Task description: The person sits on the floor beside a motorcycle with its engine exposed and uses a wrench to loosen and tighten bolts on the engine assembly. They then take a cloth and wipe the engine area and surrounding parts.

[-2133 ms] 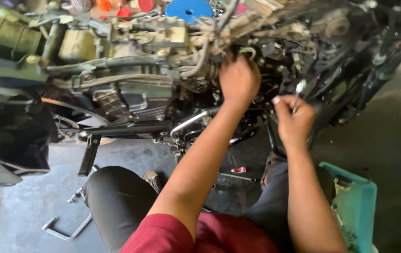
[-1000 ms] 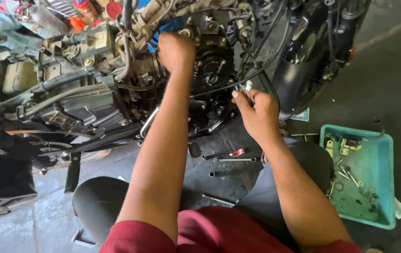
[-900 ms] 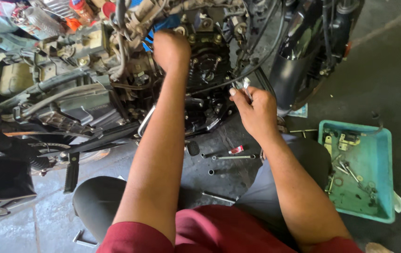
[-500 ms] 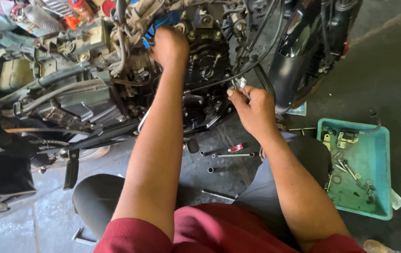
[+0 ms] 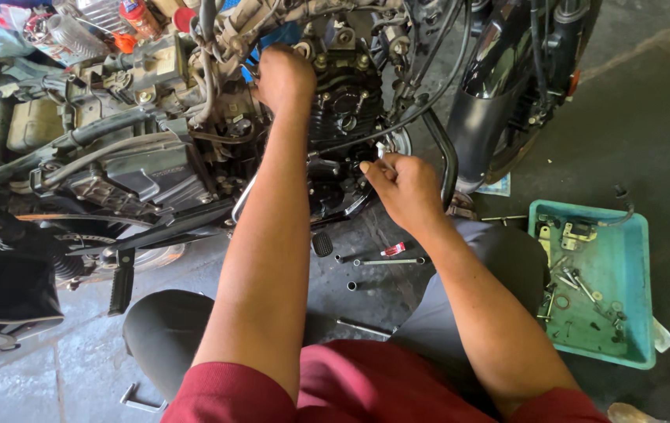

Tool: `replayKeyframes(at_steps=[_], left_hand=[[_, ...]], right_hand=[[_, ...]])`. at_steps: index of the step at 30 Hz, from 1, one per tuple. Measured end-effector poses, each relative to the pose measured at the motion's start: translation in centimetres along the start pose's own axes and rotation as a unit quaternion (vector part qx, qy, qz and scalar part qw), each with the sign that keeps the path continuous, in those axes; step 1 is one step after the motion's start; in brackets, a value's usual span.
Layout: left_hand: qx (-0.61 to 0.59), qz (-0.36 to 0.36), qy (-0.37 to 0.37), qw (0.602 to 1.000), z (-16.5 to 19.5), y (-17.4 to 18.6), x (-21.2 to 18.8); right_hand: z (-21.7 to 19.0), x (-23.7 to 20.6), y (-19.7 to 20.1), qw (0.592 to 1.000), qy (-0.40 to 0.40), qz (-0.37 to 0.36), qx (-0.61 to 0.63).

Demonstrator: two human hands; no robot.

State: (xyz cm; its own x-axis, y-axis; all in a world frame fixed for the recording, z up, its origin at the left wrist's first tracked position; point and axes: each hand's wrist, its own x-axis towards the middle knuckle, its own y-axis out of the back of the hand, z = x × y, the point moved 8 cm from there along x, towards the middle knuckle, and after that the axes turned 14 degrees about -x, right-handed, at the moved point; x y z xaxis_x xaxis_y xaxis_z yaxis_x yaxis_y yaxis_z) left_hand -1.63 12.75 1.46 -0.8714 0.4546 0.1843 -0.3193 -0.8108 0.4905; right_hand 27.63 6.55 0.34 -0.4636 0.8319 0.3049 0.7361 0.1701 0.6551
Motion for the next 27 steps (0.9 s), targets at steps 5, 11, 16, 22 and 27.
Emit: replayKeyframes(at_steps=[5, 11, 16, 22, 27], left_hand=[[0.056, 0.044, -0.050, 0.996, 0.9, 0.3, 0.0], [0.004, -0.008, -0.014, 1.000, 0.3, 0.0, -0.2], [0.021, 0.010, -0.037, 0.999, 0.7, 0.2, -0.3], [0.053, 0.057, -0.099, 0.992, 1.5, 0.5, -1.4], [0.117, 0.065, -0.075, 0.988, 1.1, -0.8, -1.5]], right_hand=[[-0.2, 0.2, 0.4, 1.000, -0.002, -0.003, -0.006], [-0.6, 0.1, 1.1, 1.000, -0.005, 0.002, 0.008], [-0.5, 0.2, 0.9, 0.999, -0.028, -0.013, -0.013], [-0.1, 0.1, 0.7, 1.000, -0.009, 0.006, 0.011], [1.2, 0.4, -0.2, 1.000, 0.012, -0.005, -0.027]])
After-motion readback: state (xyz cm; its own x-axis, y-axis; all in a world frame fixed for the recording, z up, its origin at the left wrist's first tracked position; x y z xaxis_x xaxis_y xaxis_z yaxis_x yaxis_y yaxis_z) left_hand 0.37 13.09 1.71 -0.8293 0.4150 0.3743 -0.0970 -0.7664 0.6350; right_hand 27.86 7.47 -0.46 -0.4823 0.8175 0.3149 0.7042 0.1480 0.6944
